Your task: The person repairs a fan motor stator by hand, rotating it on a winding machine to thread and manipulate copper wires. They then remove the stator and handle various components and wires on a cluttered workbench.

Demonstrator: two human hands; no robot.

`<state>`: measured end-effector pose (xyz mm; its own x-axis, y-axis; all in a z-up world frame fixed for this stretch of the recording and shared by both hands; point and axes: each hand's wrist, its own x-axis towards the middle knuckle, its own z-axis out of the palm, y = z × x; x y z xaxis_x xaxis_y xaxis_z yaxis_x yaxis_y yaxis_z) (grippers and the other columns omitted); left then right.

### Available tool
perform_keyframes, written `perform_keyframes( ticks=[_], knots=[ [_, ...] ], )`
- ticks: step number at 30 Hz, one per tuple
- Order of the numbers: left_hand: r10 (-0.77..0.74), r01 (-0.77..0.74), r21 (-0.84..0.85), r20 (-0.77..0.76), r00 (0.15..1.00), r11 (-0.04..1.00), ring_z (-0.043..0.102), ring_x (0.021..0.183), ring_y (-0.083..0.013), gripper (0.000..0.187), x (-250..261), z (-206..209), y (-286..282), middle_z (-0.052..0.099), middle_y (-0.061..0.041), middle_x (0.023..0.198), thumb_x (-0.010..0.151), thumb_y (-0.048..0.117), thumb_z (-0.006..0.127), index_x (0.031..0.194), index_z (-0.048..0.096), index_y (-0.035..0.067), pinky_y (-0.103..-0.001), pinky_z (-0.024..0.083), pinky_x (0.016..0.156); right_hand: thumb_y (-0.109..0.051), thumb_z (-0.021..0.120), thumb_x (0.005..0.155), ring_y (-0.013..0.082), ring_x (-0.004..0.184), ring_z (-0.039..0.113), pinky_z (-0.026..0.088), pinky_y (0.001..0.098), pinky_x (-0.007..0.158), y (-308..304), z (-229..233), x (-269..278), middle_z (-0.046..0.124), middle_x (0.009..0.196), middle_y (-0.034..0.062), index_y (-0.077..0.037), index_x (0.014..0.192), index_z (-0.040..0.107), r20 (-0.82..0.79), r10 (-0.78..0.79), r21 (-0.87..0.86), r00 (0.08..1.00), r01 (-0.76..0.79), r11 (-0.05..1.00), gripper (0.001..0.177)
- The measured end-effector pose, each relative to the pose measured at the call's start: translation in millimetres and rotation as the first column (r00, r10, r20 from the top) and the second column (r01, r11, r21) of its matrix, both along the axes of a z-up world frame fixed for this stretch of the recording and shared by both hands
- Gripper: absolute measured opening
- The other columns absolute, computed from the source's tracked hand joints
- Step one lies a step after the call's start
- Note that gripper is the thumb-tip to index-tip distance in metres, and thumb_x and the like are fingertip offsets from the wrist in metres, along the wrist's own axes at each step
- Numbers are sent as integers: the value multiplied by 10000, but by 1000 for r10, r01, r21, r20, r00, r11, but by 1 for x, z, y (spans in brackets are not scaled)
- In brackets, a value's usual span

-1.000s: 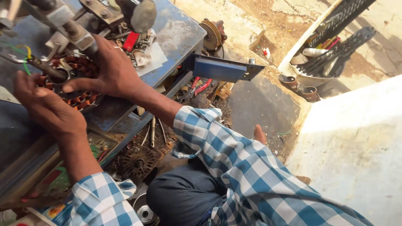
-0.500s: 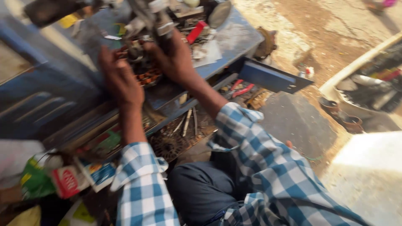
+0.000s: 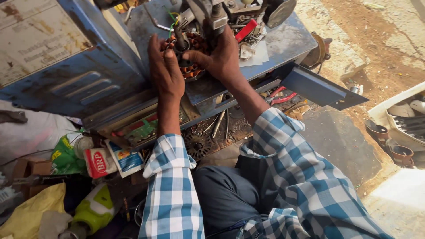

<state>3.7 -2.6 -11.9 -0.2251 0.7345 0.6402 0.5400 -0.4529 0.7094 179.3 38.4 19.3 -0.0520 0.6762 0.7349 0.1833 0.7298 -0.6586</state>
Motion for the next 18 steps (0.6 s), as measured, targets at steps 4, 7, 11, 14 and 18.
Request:
perform_keyframes(
  ticks=[4, 7, 11, 14, 18],
  knots=[
    [18, -17, 23, -25, 1000, 1000, 657, 1244, -290, 654, -1, -4, 2, 570, -217, 1430, 1187, 515, 314, 1590, 318, 1, -412, 546, 1078, -450, 942, 846, 232, 1110, 723, 593, 379, 997, 9, -18, -3, 719, 1227, 117, -18, 1344, 553, -72, 46, -140, 996, -55, 989, 766],
    [0, 0, 26, -16, 1000, 1000, 659, 1249, -289, 664, -2, -7, 4, 585, -204, 1412, 1182, 523, 321, 1590, 310, -1, -414, 560, 1071, -445, 937, 891, 226, 1153, 727, 600, 384, 1036, 12, -20, -1, 728, 1264, 108, -26, 1386, 558, -88, 52, -182, 995, -68, 981, 751],
    [21, -21, 30, -33, 999, 999, 664, 1220, -274, 670, -3, -8, 3, 573, -204, 1409, 1173, 529, 325, 1585, 315, 1, -407, 559, 1060, -443, 996, 791, 252, 1204, 693, 583, 401, 1041, 2, -3, 0, 678, 1281, 139, -9, 1394, 521, -13, 75, -6, 997, -75, 997, 882],
    [18, -16, 41, -48, 999, 999, 656, 1244, -279, 660, -1, -5, 4, 575, -201, 1412, 1182, 517, 324, 1588, 314, -3, -412, 550, 1082, -437, 1007, 781, 254, 1218, 688, 579, 397, 1052, 4, -6, 1, 672, 1294, 146, -6, 1401, 513, -4, 76, -5, 997, -76, 997, 903],
    [1, 1, 50, -27, 1000, 999, 650, 1242, -278, 644, -2, -7, 5, 564, -211, 1411, 1181, 493, 330, 1578, 312, -14, -407, 557, 1070, -414, 978, 854, 236, 1201, 705, 576, 365, 1043, 18, -33, -1, 691, 1299, 133, -17, 1419, 539, 30, -9, -80, 999, 12, 997, 818]
  ],
)
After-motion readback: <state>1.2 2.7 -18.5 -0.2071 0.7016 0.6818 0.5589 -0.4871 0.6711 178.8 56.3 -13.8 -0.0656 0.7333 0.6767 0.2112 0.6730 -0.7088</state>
